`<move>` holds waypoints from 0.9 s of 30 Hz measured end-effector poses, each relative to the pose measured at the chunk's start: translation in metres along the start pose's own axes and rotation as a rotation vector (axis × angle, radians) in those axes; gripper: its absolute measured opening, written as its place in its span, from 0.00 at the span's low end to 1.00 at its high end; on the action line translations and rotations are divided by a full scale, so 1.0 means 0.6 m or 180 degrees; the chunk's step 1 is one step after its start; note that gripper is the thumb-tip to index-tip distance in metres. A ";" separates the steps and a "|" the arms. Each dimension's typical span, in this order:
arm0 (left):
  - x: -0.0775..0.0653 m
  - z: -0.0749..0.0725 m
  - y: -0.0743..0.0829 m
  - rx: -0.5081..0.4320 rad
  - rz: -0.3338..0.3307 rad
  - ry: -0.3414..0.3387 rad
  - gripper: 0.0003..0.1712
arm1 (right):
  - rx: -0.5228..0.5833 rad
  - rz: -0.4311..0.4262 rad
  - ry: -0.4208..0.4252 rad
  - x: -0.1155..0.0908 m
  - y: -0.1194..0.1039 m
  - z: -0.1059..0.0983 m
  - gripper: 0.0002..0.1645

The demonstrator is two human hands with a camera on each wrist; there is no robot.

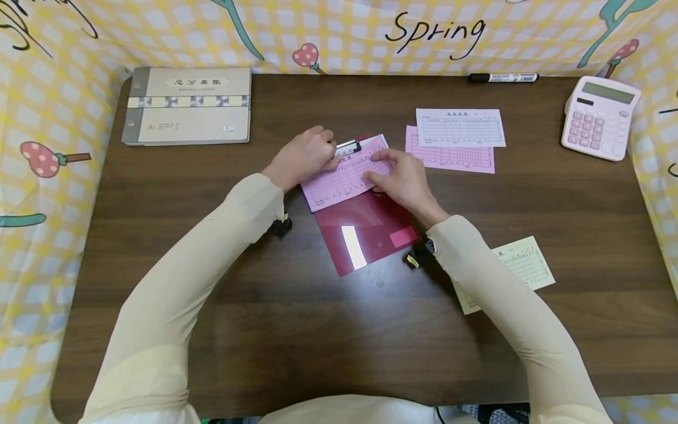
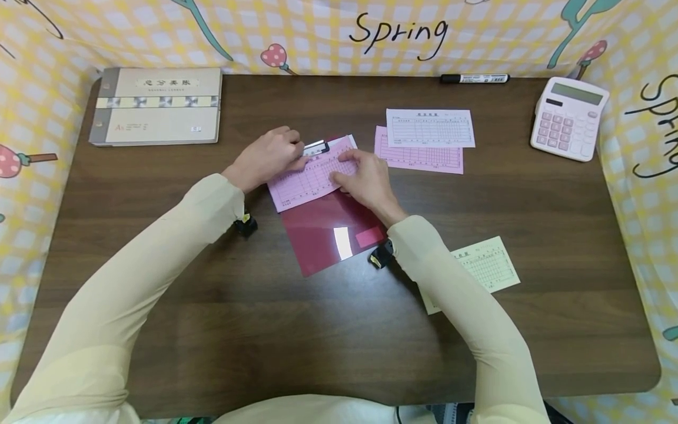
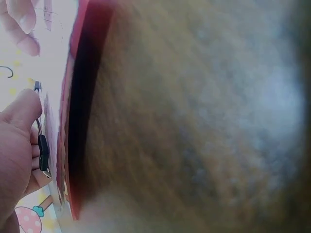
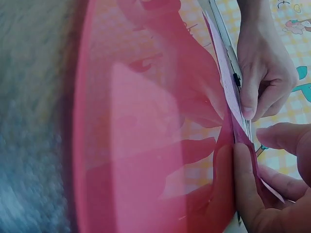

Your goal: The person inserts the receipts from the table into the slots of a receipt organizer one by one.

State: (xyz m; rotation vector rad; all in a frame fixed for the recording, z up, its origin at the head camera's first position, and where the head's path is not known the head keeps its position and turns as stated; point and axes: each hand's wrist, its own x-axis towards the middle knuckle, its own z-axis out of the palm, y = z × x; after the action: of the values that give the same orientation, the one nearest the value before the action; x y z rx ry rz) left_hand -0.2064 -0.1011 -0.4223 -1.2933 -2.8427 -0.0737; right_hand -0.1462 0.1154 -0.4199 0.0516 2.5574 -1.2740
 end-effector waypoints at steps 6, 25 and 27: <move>0.002 -0.003 0.000 0.0034 0.0002 -0.0070 0.20 | 0.0156 0.0054 -0.0038 0.003 -0.003 0.000 0.26; -0.005 0.003 -0.001 -0.0499 -0.0197 0.0208 0.20 | 0.0248 -0.0077 -0.0237 0.011 -0.006 -0.002 0.28; -0.007 0.004 0.000 -0.0522 -0.0231 0.0221 0.21 | 0.0249 -0.0089 -0.0244 0.010 -0.005 -0.002 0.27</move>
State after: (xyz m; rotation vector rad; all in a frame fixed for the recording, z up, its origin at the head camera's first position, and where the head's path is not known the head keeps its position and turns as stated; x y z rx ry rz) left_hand -0.2035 -0.1042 -0.4247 -1.1866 -2.8754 -0.3523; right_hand -0.1526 0.1141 -0.4183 -0.0168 2.4517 -1.3590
